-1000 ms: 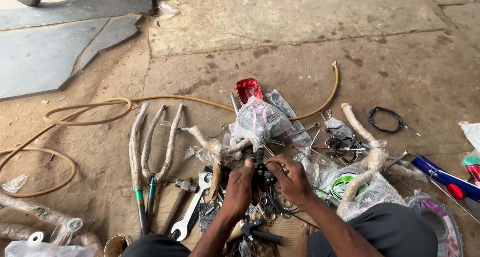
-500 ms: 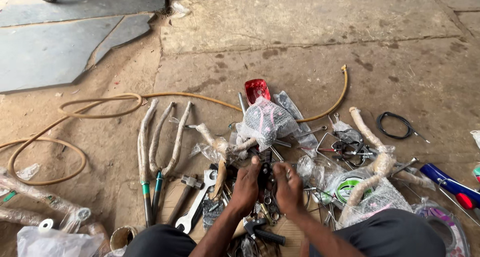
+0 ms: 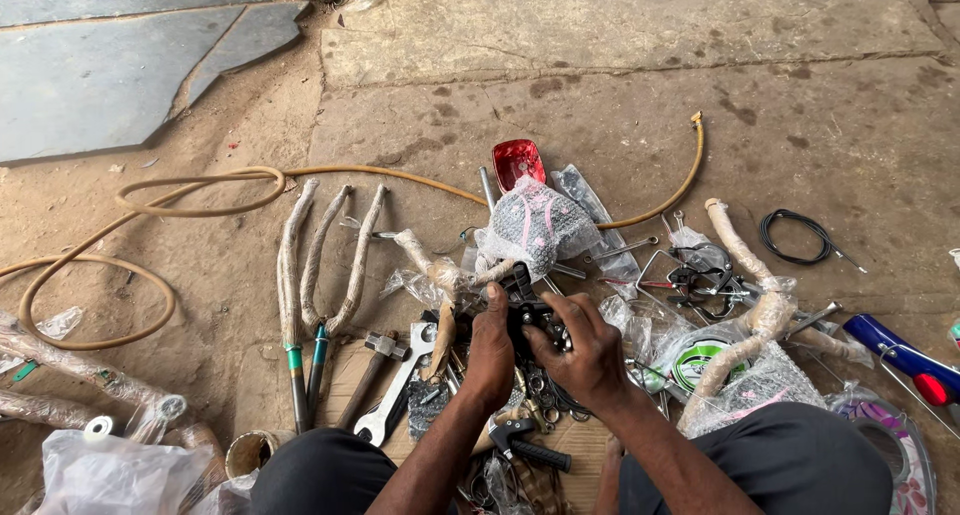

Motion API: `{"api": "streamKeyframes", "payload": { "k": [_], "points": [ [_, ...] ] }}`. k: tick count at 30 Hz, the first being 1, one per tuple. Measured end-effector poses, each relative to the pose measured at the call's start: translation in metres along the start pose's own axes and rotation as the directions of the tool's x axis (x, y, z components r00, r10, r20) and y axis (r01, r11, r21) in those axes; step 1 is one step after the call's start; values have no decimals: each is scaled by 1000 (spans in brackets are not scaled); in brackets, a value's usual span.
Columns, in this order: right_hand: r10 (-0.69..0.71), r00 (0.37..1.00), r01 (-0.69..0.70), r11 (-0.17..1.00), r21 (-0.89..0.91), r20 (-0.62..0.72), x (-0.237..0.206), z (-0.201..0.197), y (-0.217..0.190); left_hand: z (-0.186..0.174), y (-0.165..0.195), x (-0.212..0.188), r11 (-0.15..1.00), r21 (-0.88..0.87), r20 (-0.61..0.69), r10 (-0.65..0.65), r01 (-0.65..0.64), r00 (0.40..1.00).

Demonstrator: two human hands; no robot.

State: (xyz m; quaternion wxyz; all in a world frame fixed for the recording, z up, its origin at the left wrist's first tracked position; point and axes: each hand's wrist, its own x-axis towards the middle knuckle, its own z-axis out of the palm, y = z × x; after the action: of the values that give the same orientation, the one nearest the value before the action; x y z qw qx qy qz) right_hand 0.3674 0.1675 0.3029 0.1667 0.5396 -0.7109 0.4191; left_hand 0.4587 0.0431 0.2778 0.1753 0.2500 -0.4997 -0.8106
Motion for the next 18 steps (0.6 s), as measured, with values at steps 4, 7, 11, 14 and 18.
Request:
{"api": "streamKeyframes", "payload": {
  "k": [4, 7, 11, 14, 18],
  "points": [
    [-37, 995, 50, 989, -140, 96, 6, -7, -5, 2, 2, -5, 992, 91, -11, -82, 83, 997],
    [-86, 992, 102, 978, -184, 93, 11, -9, -7, 4, 7, -10, 984, 144, 11, -105, 102, 994],
    [-191, 977, 206, 955, -212, 92, 16, -14, -11, 6, 8, -14, 981, 179, 83, -93, 77, 992],
    [-164, 975, 197, 951, -240, 151, 14, -16, -12, 7, 4, -14, 982, 158, 76, -119, 106, 990],
    [-161, 954, 225, 941, -251, 252, 13, -11, -1, 8, 1, -14, 961, 211, 52, -194, 179, 980]
  ]
}}
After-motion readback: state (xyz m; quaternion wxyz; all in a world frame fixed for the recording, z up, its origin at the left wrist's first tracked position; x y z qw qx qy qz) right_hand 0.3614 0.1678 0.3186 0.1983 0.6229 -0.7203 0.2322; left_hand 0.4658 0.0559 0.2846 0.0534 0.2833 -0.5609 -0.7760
